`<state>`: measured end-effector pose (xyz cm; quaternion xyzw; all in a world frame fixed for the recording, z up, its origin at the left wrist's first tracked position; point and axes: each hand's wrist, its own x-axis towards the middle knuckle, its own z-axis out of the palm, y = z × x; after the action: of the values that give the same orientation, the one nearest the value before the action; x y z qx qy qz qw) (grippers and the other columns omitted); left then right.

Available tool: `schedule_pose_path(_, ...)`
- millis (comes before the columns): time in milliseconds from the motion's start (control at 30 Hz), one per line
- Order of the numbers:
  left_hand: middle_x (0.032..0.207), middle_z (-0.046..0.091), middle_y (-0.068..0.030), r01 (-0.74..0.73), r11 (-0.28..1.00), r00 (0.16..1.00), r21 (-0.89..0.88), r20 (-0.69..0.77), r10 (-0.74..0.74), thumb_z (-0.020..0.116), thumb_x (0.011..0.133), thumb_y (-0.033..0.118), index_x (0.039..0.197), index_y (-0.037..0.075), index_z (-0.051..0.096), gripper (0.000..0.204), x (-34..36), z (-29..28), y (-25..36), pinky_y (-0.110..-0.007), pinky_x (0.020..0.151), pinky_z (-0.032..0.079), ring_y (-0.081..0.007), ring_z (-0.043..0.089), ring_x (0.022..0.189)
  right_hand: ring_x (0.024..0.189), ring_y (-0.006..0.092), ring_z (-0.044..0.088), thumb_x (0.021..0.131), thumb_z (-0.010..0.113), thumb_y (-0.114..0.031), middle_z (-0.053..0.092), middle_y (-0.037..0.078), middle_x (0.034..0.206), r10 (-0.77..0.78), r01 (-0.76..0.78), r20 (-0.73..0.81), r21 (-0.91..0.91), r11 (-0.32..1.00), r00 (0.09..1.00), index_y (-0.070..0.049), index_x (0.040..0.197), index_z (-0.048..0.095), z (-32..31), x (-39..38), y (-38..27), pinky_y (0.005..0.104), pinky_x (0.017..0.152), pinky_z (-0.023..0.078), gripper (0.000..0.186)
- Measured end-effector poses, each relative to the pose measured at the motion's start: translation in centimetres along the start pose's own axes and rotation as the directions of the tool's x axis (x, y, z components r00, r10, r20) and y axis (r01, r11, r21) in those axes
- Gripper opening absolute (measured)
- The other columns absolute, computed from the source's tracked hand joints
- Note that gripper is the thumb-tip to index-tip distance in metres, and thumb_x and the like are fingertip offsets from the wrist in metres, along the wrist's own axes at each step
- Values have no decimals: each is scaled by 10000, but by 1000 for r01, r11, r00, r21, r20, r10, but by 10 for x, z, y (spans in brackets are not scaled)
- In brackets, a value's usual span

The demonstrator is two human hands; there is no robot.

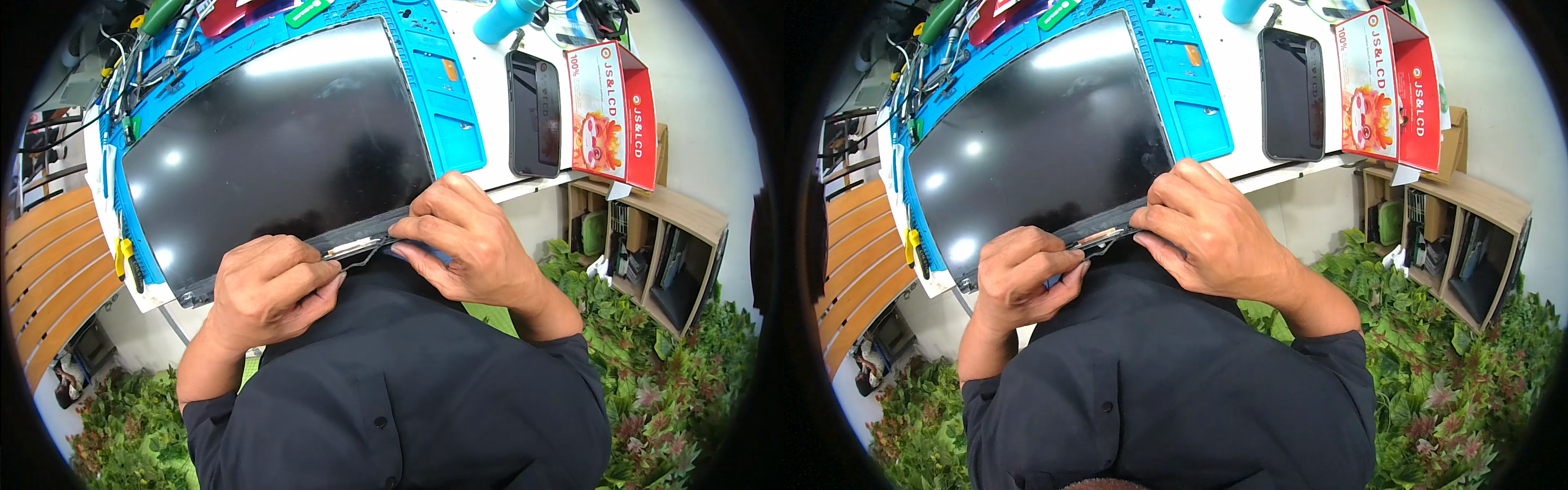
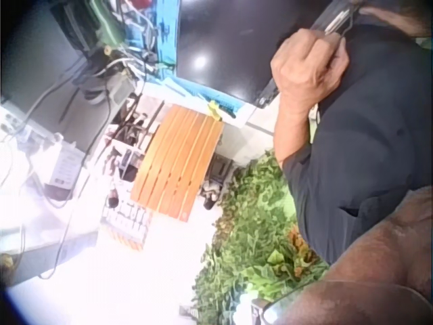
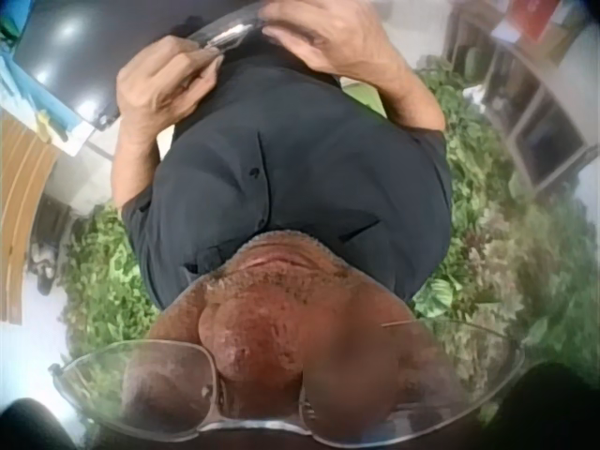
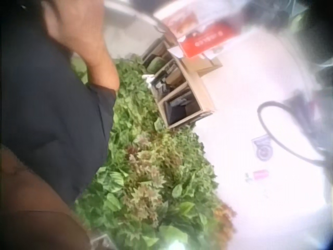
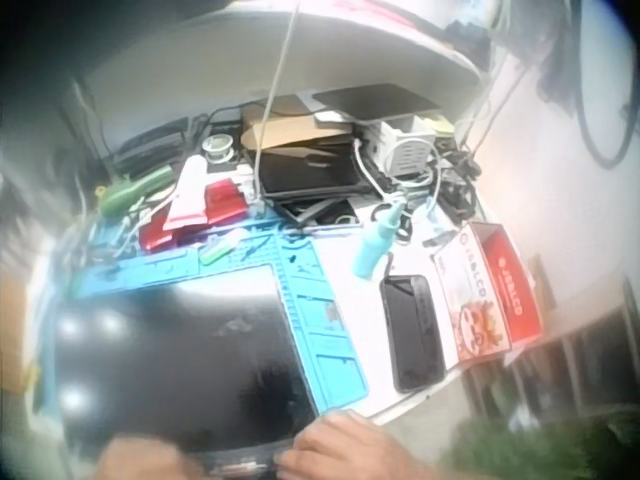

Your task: The person works on a laptop display by manipulating small electronic components and wiring with tweezers and by hand, then searches through a desk drawer for parts.

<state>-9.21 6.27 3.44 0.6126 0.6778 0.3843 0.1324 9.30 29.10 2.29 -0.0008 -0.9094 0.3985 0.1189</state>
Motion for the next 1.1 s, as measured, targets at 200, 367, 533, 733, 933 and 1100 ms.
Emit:
schedule_pose_path(200,785,687,-44,29,1000,998,-3,-60,-29,913,748,1,894,60,784,204,2,1,-3,-358,591,556,-218,693,652,966,329,598,846,886,-55,612,98,998,64,-66,61,33,997,996,-40,1037,742,-3,6,-5,451,856,498,240)
schedule_pose_path(367,783,686,-41,12,1000,998,1,-56,-12,914,749,4,904,64,782,213,5,-1,-2,-354,588,553,-216,691,650,1002,336,578,857,865,-51,575,111,1025,105,-105,143,-6,994,984,-40,1025,706,-8,12,-11,464,881,481,231)
schedule_pose_path(533,789,686,-30,-4,1000,999,11,-48,5,919,754,18,902,74,777,212,6,-2,-1,-352,583,548,-208,686,644,1034,338,572,855,853,-32,567,117,1045,107,-100,182,-47,994,977,-35,1019,676,-9,17,-15,468,908,474,240)
schedule_pose_path(733,782,705,-63,-6,1000,999,-15,-46,6,919,745,-40,916,58,791,235,4,-2,0,-349,566,507,-218,681,645,1068,334,574,862,845,-29,566,122,1062,89,-62,234,-119,991,968,-31,1024,659,-14,26,-18,462,918,473,247)
schedule_pose_path(933,783,708,-64,-5,1000,999,-5,-31,4,918,756,-31,921,61,787,230,5,-3,1,-346,566,510,-218,685,648,1069,336,580,869,852,-33,574,122,1065,96,-76,253,-86,993,963,-30,1021,657,-17,25,-15,463,919,479,247)
schedule_pose_path(1100,783,711,-66,21,999,999,-27,-28,-21,915,759,-27,926,66,787,231,6,-3,0,-345,567,514,-222,690,649,1064,336,582,866,863,-38,579,122,1065,96,-78,255,-81,994,962,-28,1021,656,-17,27,-16,465,918,480,258)
